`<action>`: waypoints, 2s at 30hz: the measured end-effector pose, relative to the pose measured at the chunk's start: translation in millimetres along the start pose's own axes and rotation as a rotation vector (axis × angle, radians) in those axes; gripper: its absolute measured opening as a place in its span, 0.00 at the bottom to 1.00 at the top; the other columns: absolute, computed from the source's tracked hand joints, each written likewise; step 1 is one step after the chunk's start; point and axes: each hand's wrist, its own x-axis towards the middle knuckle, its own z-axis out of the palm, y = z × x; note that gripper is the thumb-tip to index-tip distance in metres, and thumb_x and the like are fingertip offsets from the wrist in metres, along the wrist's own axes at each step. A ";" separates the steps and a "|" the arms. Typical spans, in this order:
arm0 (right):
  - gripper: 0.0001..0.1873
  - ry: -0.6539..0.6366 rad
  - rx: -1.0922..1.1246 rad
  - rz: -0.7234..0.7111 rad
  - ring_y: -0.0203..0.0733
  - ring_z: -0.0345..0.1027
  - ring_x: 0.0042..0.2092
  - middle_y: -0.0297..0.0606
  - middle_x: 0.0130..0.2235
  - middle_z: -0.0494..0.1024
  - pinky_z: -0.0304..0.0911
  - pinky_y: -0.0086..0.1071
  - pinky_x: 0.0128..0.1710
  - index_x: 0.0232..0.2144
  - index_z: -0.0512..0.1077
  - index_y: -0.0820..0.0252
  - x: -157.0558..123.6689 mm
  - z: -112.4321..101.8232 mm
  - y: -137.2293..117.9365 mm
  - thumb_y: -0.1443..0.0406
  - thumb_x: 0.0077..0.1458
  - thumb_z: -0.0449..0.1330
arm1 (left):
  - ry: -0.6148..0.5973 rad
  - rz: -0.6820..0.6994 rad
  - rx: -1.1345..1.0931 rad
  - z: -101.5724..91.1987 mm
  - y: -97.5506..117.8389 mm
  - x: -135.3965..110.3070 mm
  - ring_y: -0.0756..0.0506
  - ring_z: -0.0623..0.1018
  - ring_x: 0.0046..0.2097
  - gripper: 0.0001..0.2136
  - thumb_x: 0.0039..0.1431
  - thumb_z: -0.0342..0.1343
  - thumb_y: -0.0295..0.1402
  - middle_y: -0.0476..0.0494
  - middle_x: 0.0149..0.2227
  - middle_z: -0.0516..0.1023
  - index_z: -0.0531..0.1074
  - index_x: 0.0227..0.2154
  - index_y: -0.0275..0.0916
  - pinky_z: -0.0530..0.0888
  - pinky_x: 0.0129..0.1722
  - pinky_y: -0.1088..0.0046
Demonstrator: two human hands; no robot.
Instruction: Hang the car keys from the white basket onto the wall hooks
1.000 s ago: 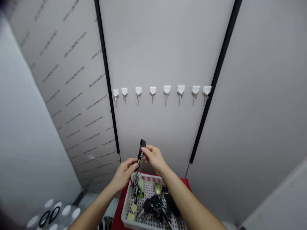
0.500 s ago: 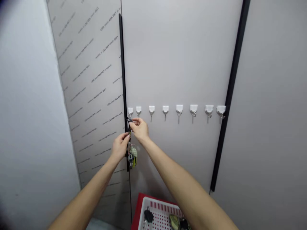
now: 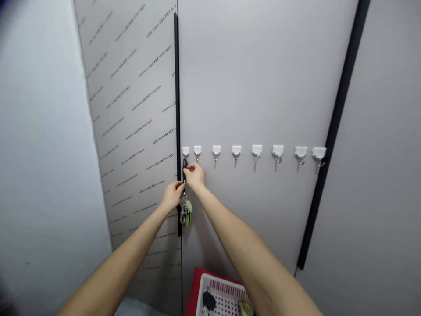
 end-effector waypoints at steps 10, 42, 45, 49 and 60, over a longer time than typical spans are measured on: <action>0.09 -0.262 -0.063 -0.041 0.29 0.59 0.22 0.32 0.23 0.67 0.56 0.27 0.24 0.26 0.65 0.62 -58.3 -62.5 23.4 0.64 0.38 0.52 | 0.136 0.123 0.109 13.8 -11.4 -33.3 0.49 0.67 0.38 0.14 0.45 0.44 0.31 0.43 0.36 0.68 0.62 0.37 0.35 0.61 0.39 0.71; 0.16 -0.898 -1.081 0.029 0.44 0.57 0.37 0.42 0.34 0.67 0.51 0.32 0.33 0.34 0.65 0.59 -223.5 -186.4 124.1 0.66 0.37 0.54 | -0.888 0.004 0.021 113.4 -34.6 -203.9 0.53 0.65 0.23 0.12 0.38 0.44 0.27 0.51 0.22 0.68 0.65 0.30 0.38 0.61 0.24 0.79; 0.19 -0.873 -1.075 0.033 0.44 0.56 0.38 0.41 0.34 0.67 0.51 0.32 0.34 0.37 0.64 0.58 -228.4 -186.5 126.3 0.66 0.37 0.53 | -0.807 -0.066 -0.098 106.9 -35.1 -191.7 0.53 0.65 0.25 0.11 0.38 0.44 0.28 0.50 0.24 0.67 0.65 0.28 0.37 0.61 0.25 0.79; 0.16 -0.837 -0.971 0.010 0.39 0.57 0.38 0.39 0.34 0.67 0.50 0.30 0.37 0.37 0.64 0.58 -231.5 -189.1 124.2 0.67 0.41 0.49 | -0.744 -0.272 -0.316 99.7 -37.1 -177.5 0.54 0.64 0.23 0.10 0.40 0.42 0.29 0.51 0.22 0.65 0.64 0.27 0.35 0.62 0.23 0.80; 0.23 -1.031 -1.108 0.141 0.46 0.61 0.35 0.44 0.32 0.70 0.50 0.38 0.35 0.31 0.65 0.62 -233.4 -157.9 105.4 0.54 0.31 0.54 | -0.808 -0.021 0.001 100.7 -42.1 -182.5 0.51 0.67 0.30 0.10 0.40 0.42 0.29 0.48 0.28 0.70 0.65 0.28 0.38 0.63 0.30 0.78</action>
